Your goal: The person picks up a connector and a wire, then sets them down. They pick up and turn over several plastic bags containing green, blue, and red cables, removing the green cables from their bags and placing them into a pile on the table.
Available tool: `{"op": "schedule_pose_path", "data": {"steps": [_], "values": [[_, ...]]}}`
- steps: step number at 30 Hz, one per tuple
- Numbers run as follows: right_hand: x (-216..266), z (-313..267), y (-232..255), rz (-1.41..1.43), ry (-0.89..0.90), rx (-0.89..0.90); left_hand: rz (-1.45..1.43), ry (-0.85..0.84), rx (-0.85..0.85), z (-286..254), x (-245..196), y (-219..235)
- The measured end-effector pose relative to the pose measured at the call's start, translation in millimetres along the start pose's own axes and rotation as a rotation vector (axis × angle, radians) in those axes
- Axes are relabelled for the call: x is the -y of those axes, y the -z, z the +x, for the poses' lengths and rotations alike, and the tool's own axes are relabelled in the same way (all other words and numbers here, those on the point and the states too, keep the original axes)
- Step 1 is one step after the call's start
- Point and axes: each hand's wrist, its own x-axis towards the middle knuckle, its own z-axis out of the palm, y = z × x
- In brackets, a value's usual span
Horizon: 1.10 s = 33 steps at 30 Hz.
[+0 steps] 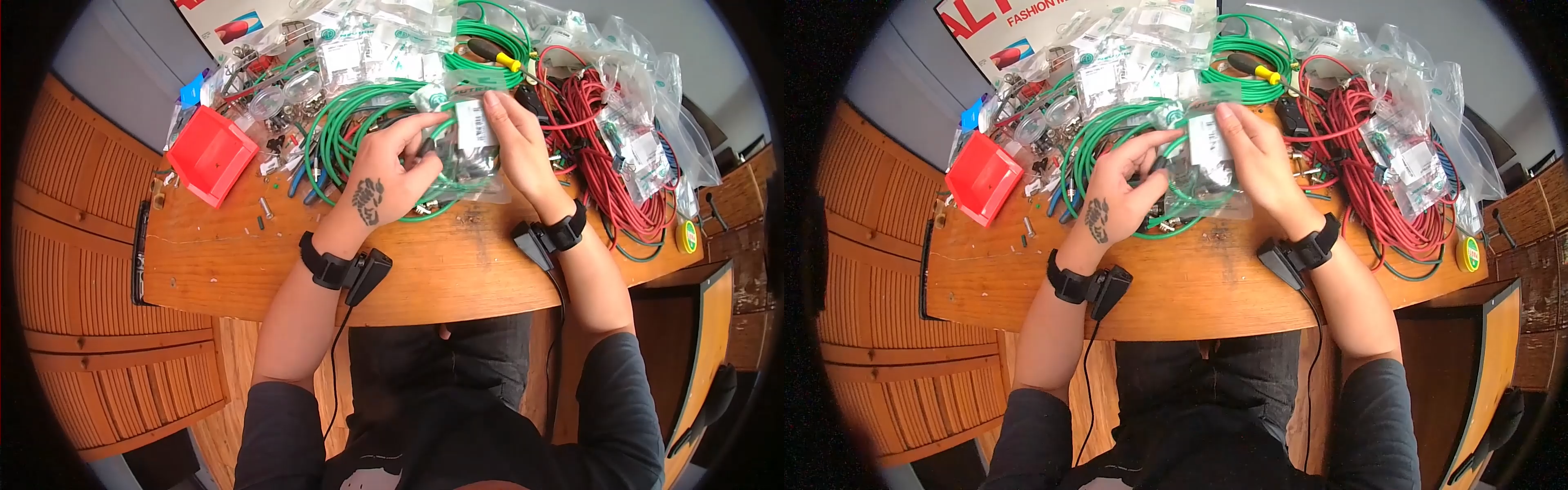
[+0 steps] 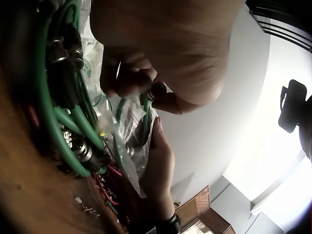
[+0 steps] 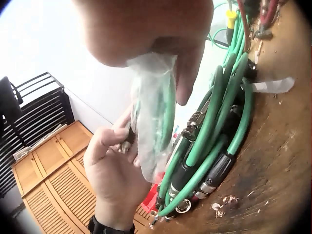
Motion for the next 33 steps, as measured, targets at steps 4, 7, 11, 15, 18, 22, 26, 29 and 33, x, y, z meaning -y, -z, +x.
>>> {"op": "schedule_pose_path", "data": {"steps": [4, 7, 11, 15, 18, 22, 26, 29, 33], "values": [[-2.9, 8.8, 8.8, 0.317, -0.096, -0.082, 0.031, 0.106, -0.084, 2.5, 1.9, 7.4], [-18.5, 18.6, 19.4, 0.202, -0.034, -0.241, 0.010, 0.121, -0.200, 4.1, 8.1, 8.1], [-21.2, 19.9, 21.3, 0.299, -0.063, -0.242, -0.104, 0.033, -0.329, 7.9, 24.4, 18.9], [-18.8, 12.3, 4.7, 0.000, 0.111, -0.122, -0.099, 0.101, -0.179, 6.2, 6.9, 12.3], [-12.6, 7.3, -2.5, -0.061, 0.057, -0.069, 0.002, 0.135, -0.053, 3.9, 1.1, 9.4], [-10.9, 4.0, -3.8, -0.059, 0.035, 0.081, 0.027, 0.168, -0.081, 5.6, -4.0, 4.5], [-7.8, 4.2, -7.5, -0.159, 0.156, 0.020, -0.278, 0.111, -0.263, 6.1, 1.5, 9.6], [13.8, -0.4, -0.2, 0.024, -0.264, 0.196, -0.457, 0.005, -0.448, 11.9, -1.3, 16.1], [-2.3, -6.7, -8.3, -0.143, 0.144, 0.329, -0.567, -0.047, -0.566, 12.1, 4.7, 22.5]]}}
